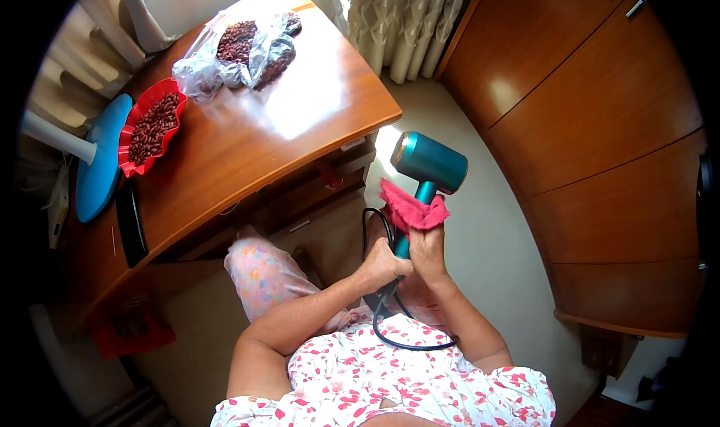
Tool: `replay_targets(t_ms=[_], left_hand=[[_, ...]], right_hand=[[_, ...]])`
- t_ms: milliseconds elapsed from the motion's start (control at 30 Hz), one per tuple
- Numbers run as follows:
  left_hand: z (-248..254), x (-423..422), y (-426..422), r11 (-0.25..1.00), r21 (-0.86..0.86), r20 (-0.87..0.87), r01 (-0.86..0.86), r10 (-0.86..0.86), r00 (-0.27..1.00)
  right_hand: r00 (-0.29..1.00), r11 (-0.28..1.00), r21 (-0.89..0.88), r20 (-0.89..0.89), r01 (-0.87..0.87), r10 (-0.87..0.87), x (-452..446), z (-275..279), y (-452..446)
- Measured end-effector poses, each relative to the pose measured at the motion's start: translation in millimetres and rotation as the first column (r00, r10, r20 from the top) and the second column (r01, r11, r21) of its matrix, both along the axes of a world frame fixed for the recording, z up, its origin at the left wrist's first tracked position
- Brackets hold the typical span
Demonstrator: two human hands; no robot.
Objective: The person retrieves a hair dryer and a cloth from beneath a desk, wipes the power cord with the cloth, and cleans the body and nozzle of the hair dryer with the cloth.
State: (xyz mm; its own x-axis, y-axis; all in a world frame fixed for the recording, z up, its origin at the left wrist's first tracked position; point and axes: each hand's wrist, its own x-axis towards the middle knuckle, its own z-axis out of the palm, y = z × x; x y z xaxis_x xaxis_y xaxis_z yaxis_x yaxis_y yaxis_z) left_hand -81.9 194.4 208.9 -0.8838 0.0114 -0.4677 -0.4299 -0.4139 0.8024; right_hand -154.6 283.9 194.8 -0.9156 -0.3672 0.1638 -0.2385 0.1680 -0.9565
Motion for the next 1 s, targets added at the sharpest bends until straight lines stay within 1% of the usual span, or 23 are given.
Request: replay_targets(t_ms=[33, 67, 133, 167, 200, 267, 300, 367, 400, 467, 600, 667, 733, 800, 833, 867, 900, 933, 1000], left_hand=[[-4, 1, 1, 1.000, -0.001, -0.001, 0.000, 0.000, 1.000], [-12, 2, 3, 1.000, -0.010, -0.016, -0.004, 0.004, 1.000], [-17, 4, 6, 1.000, -0.021, -0.031, -0.005, 0.004, 0.999], [-16, 5, 7, 1.000, 0.009, -0.022, -0.008, 0.008, 1.000], [-15, 5, 7, 0.999, 0.040, -0.014, -0.012, 0.012, 1.000], [-10, 4, 6, 0.998, 0.070, -0.006, -0.005, 0.006, 1.000], [-8, 4, 6, 0.995, 0.100, 0.006, 0.000, 0.000, 1.000], [-9, 5, 6, 0.993, 0.122, 0.026, -0.005, 0.002, 1.000], [-9, 5, 5, 0.990, 0.142, 0.047, -0.011, 0.004, 0.999], [-5, 6, 4, 0.989, 0.150, 0.036, -0.002, -0.004, 0.999], [-8, 6, 5, 0.977, 0.210, -0.006, 0.037, -0.037, 0.999], [-5, 5, 4, 0.975, 0.218, -0.014, 0.046, -0.044, 0.999], [-4, 4, 3, 0.972, 0.226, -0.025, 0.058, -0.054, 0.998], [-4, 4, 2, 0.968, 0.240, -0.081, 0.080, -0.062, 0.995], [-4, 3, 0, 0.968, 0.240, -0.078, 0.080, -0.063, 0.995], [-3, 4, -1, 0.951, 0.298, -0.108, 0.078, -0.048, 0.993], [-2, 3, -2, 0.931, 0.355, -0.138, 0.077, -0.030, 0.990], [-3, 3, -3, 0.932, 0.355, -0.134, 0.078, -0.032, 0.990], [-3, 2, -5, 0.878, 0.477, -0.072, 0.038, -0.004, 0.997]], right_hand=[[0.996, 0.999, -0.032, 0.093, 0.018, -0.015, -4, 5, 0], [0.996, 0.999, -0.033, 0.092, 0.018, -0.015, -8, 8, 0], [0.928, 0.958, -0.281, 0.370, 0.064, 0.047, -18, 11, -2], [0.867, 0.942, -0.326, 0.490, 0.082, 0.094, -25, 10, 1], [0.863, 0.935, -0.328, 0.502, 0.137, 0.050, -30, 11, -1], [0.796, 0.869, -0.476, 0.574, 0.136, 0.191, -37, 15, -2], [0.796, 0.869, -0.477, 0.574, 0.135, 0.191, -38, 12, -2], [0.712, 0.782, -0.579, 0.648, 0.231, 0.270, -40, 1, -3], [0.711, 0.782, -0.580, 0.648, 0.228, 0.273, -40, -2, -3], [0.701, 0.741, -0.615, 0.653, 0.270, 0.286, -36, -5, -2], [0.741, 0.725, -0.611, 0.637, 0.317, 0.214, -32, -6, -1], [0.743, 0.713, -0.616, 0.638, 0.335, 0.202, -32, -2, -3], [0.783, 0.704, -0.629, 0.599, 0.329, 0.168, -31, 6, -3], [0.788, 0.698, -0.627, 0.597, 0.345, 0.148, -31, 16, -4], [0.803, 0.696, -0.627, 0.583, 0.350, 0.122, -32, 18, -3], [0.816, 0.694, -0.626, 0.570, 0.356, 0.095, -33, 19, -2], [0.853, 0.734, -0.598, 0.519, 0.322, 0.048, -36, 10, 0], [0.852, 0.733, -0.598, 0.522, 0.326, 0.047, -37, 11, 0], [0.861, 0.705, -0.628, 0.507, 0.329, 0.050, -38, 15, 0]])
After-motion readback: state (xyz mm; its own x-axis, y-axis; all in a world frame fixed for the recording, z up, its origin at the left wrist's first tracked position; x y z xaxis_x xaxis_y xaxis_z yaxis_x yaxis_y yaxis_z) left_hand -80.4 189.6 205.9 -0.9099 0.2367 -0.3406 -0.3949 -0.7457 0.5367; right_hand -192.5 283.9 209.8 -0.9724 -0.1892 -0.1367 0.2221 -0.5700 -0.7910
